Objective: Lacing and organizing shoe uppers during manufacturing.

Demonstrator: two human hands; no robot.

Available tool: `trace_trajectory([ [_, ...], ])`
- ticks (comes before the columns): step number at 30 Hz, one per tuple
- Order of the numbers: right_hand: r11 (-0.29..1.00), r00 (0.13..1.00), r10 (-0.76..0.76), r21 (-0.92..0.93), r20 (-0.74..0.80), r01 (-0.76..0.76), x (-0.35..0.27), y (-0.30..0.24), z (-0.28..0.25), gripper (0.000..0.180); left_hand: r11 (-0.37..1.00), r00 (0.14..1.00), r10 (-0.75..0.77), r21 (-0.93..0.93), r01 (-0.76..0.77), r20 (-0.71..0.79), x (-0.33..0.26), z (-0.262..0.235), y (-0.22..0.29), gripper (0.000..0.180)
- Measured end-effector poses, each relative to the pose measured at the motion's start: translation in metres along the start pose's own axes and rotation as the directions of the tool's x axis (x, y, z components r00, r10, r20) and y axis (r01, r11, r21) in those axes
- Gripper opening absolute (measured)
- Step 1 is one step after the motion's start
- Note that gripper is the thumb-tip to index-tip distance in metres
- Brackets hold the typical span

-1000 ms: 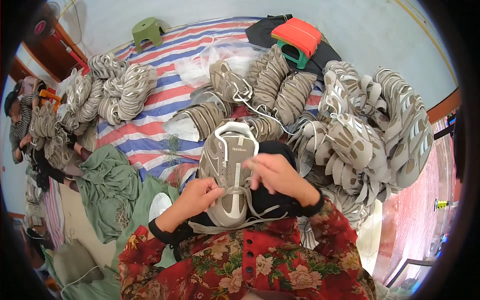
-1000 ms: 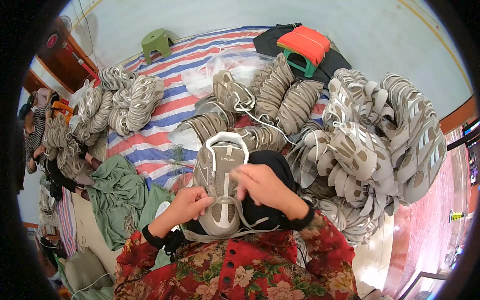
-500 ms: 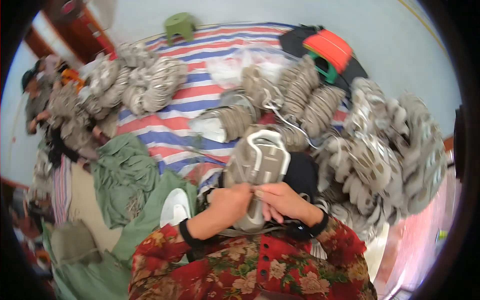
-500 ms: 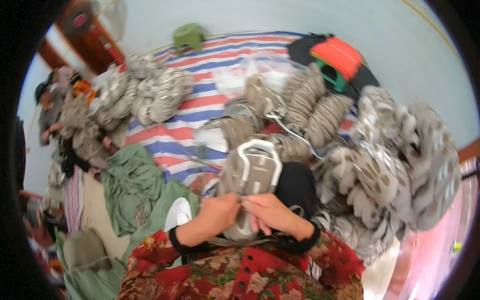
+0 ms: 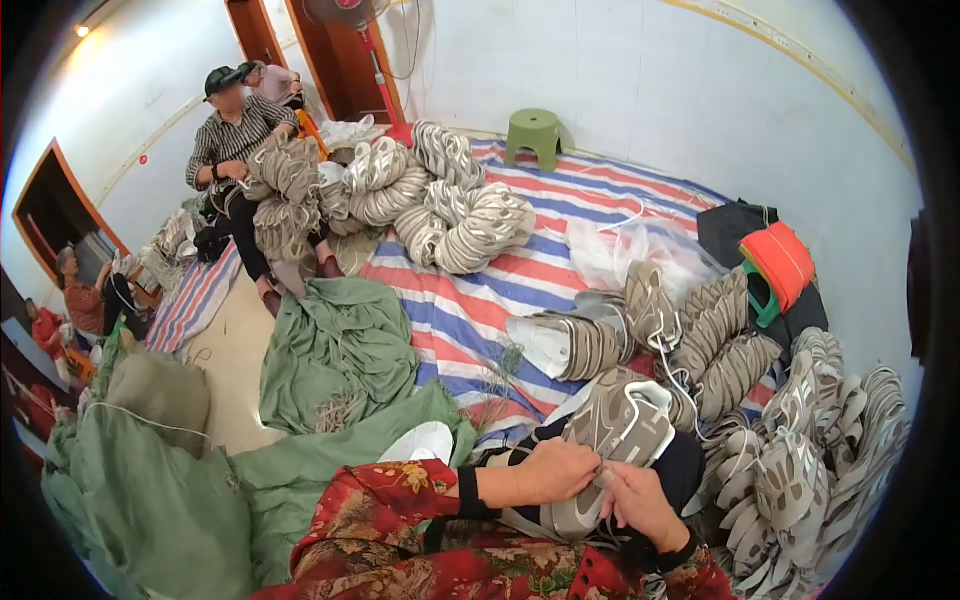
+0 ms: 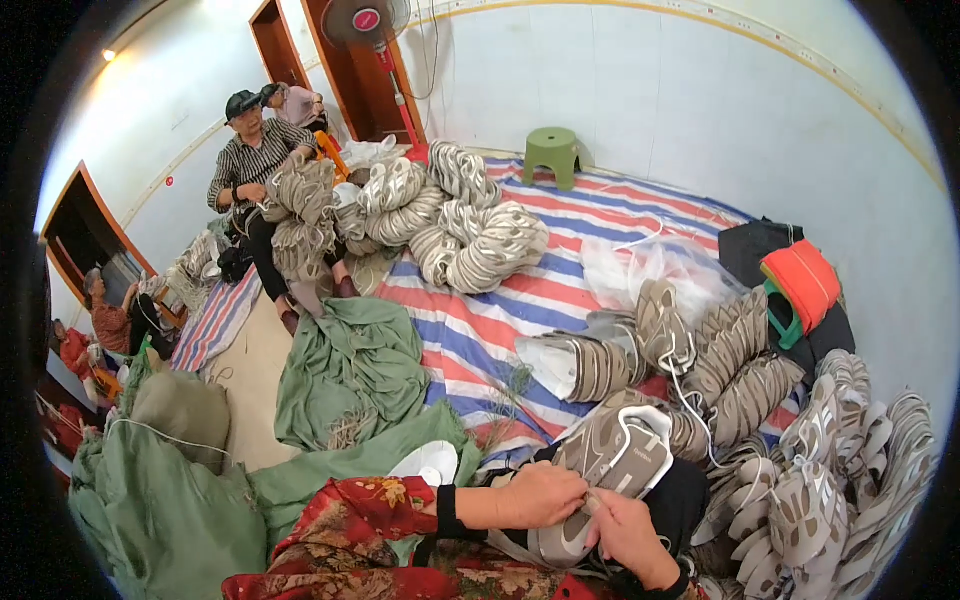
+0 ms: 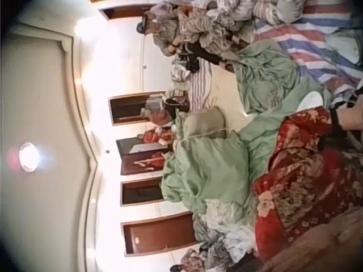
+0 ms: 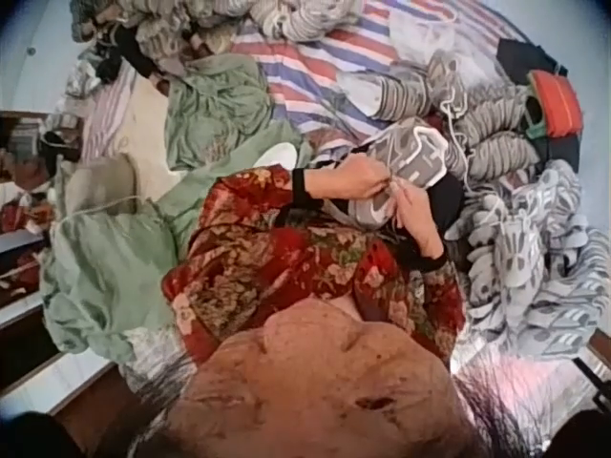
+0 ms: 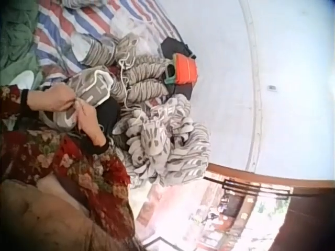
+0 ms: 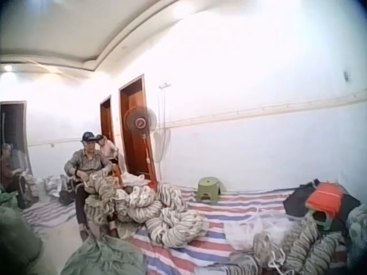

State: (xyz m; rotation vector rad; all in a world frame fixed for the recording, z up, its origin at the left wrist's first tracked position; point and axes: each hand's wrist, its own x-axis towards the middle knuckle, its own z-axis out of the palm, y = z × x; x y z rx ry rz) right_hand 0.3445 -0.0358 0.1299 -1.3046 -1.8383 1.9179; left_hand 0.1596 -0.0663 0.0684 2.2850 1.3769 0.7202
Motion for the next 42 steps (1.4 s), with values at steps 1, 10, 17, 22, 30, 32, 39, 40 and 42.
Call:
trace_trajectory([
  [1, 0.997, 1.0, 0.018, -0.073, -0.004, -0.018, -0.001, -0.001, 0.0, 0.03, 0.994, 0.998, 0.051, 0.093, -0.055, 0.045, 0.003, -0.004, -0.004, 0.021],
  [10, 0.794, 0.951, -0.287, -0.585, -0.118, 0.167, 0.005, 0.018, 0.009, 0.023, 0.876, 0.88, 0.343, 0.225, -0.426, 0.329, 0.05, -0.038, -0.008, 0.031],
  [17, 0.75, 0.903, -0.385, -0.634, -0.19, 0.186, 0.014, 0.035, -0.005, 0.017, 0.86, 0.804, 0.296, 0.222, -0.459, 0.516, 0.06, -0.046, 0.001, 0.013],
  [22, 0.824, 0.979, -0.163, -0.563, -0.121, 0.068, 0.011, -0.008, -0.01, 0.015, 0.871, 0.861, 0.427, 0.129, -0.473, 0.275, 0.041, -0.031, -0.013, 0.012],
  [30, 0.204, 0.902, -0.432, -0.976, -0.025, 0.071, 0.017, 0.012, -0.064, 0.008, 0.968, 0.95, 0.251, -0.038, -0.248, 0.189, 0.04, -0.021, -0.01, 0.021],
  [32, 0.401, 0.749, -0.619, -0.915, -0.236, 0.043, 0.017, -0.027, -0.102, 0.01, 0.985, 0.961, -0.002, -0.163, 0.049, 0.278, 0.041, -0.031, -0.002, 0.027],
  [39, 0.641, 0.637, -0.676, -0.722, -0.37, 0.261, 0.015, -0.033, -0.091, 0.018, 0.897, 0.969, 0.11, -0.398, -0.193, -0.222, 0.096, -0.03, 0.019, 0.02],
  [40, 0.889, 0.784, -0.431, -0.359, -0.446, 0.284, 0.013, -0.027, -0.091, 0.021, 0.771, 0.992, -0.069, -0.637, -0.012, -0.103, 0.094, -0.038, 0.028, 0.021],
  [42, 0.975, 0.903, -0.171, 0.065, -0.394, 0.212, 0.011, -0.016, -0.087, 0.024, 0.566, 0.976, -0.211, -0.806, 0.172, 0.06, 0.091, -0.04, 0.035, 0.024],
])
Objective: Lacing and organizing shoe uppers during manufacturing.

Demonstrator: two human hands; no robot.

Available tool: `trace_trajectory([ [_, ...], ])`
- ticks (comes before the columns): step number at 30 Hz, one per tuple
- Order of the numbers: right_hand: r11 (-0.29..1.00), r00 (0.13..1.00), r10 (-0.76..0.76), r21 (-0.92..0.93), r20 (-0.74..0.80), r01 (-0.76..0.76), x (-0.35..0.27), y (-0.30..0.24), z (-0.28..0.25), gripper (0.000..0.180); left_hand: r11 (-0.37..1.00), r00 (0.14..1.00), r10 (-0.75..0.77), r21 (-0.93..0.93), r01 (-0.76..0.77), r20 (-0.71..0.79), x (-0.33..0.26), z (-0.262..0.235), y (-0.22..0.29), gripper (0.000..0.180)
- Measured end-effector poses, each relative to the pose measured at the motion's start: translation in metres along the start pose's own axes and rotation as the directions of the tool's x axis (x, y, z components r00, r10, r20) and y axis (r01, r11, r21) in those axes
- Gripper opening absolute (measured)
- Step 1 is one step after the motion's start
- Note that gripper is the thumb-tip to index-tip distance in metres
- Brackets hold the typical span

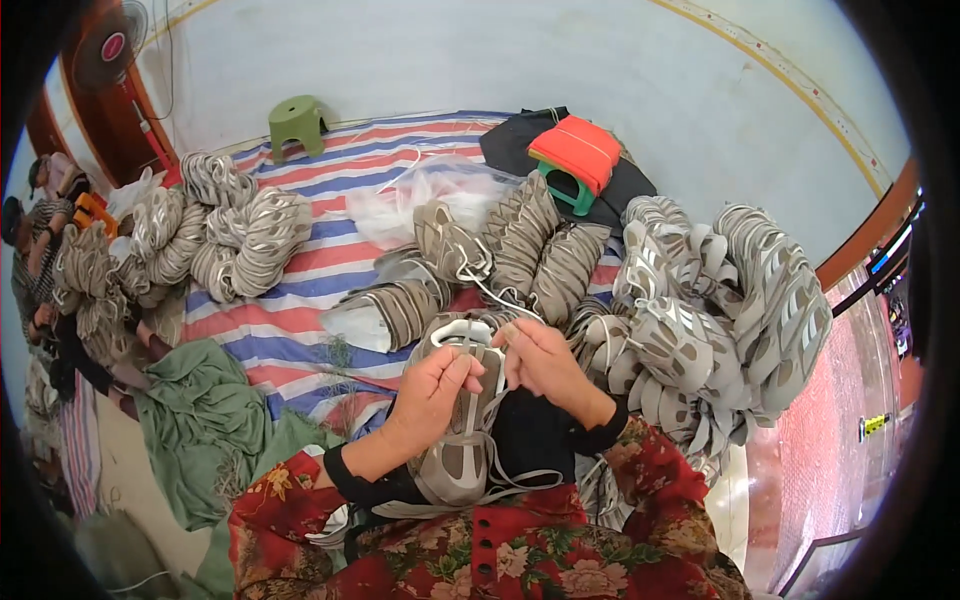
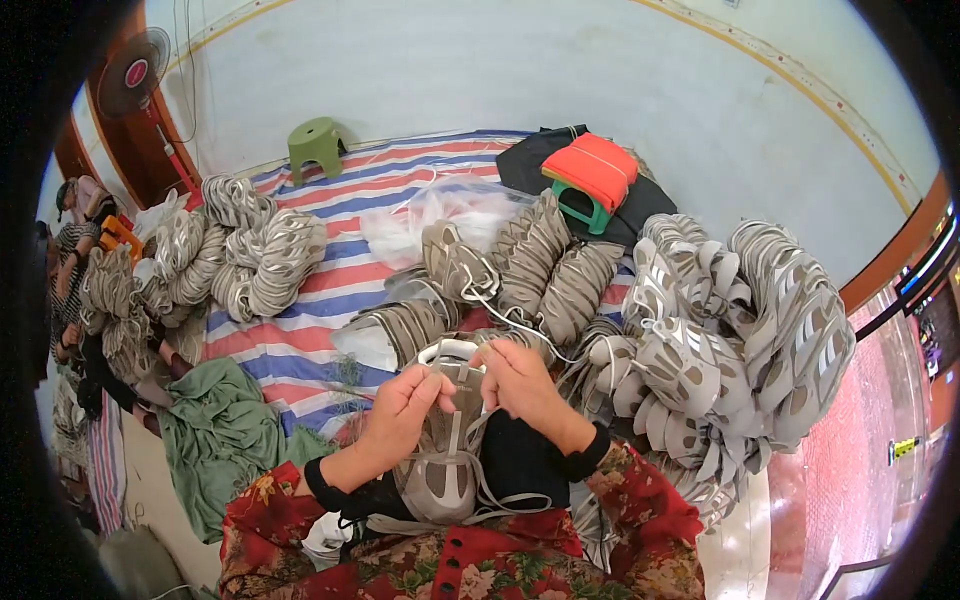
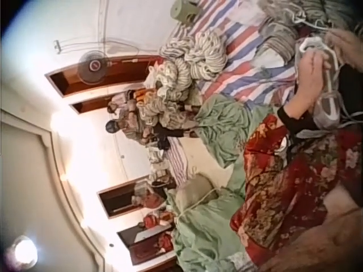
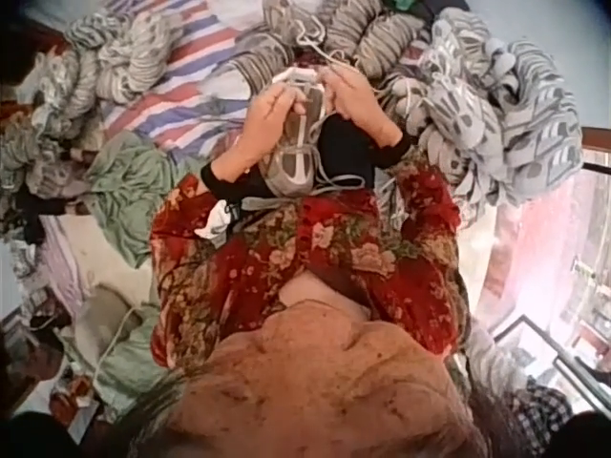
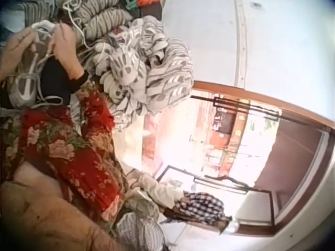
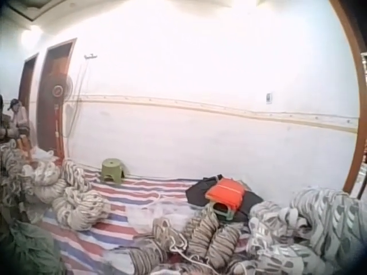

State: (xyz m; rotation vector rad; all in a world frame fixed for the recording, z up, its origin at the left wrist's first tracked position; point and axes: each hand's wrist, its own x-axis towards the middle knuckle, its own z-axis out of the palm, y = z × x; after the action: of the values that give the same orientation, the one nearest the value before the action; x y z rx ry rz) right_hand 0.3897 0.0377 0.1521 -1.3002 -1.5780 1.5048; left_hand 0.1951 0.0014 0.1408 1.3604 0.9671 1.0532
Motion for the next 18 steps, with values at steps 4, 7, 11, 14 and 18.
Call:
trace_trajectory([
  [4, 0.909, 0.999, -0.036, 0.416, -0.003, 0.034, -0.009, 0.014, 0.028, 0.031, 1.0, 1.0, 0.006, 0.02, -0.005, -0.029, -0.005, 0.006, -0.003, 0.027],
  [7, 0.748, 0.994, -0.089, 0.663, 0.065, 0.024, -0.007, 0.015, 0.04, 0.038, 0.995, 0.999, 0.021, 0.103, -0.016, -0.044, -0.006, 0.008, -0.003, 0.024],
  [11, 0.709, 0.989, -0.104, 0.705, 0.109, -0.003, -0.008, 0.009, 0.048, 0.036, 0.918, 0.991, 0.136, 0.378, -0.119, -0.019, -0.005, 0.007, -0.004, 0.02],
  [14, 0.749, 0.99, -0.139, 0.651, -0.025, 0.121, 0.0, 0.007, 0.06, 0.034, 0.832, 0.964, 0.245, 0.533, -0.155, -0.102, -0.004, 0.011, -0.005, 0.017],
  [18, 0.648, 0.976, -0.044, 0.737, -0.215, 0.192, 0.02, 0.009, 0.044, 0.022, 0.502, 0.897, 0.426, 0.792, -0.346, 0.122, -0.025, 0.002, -0.016, 0.075],
])
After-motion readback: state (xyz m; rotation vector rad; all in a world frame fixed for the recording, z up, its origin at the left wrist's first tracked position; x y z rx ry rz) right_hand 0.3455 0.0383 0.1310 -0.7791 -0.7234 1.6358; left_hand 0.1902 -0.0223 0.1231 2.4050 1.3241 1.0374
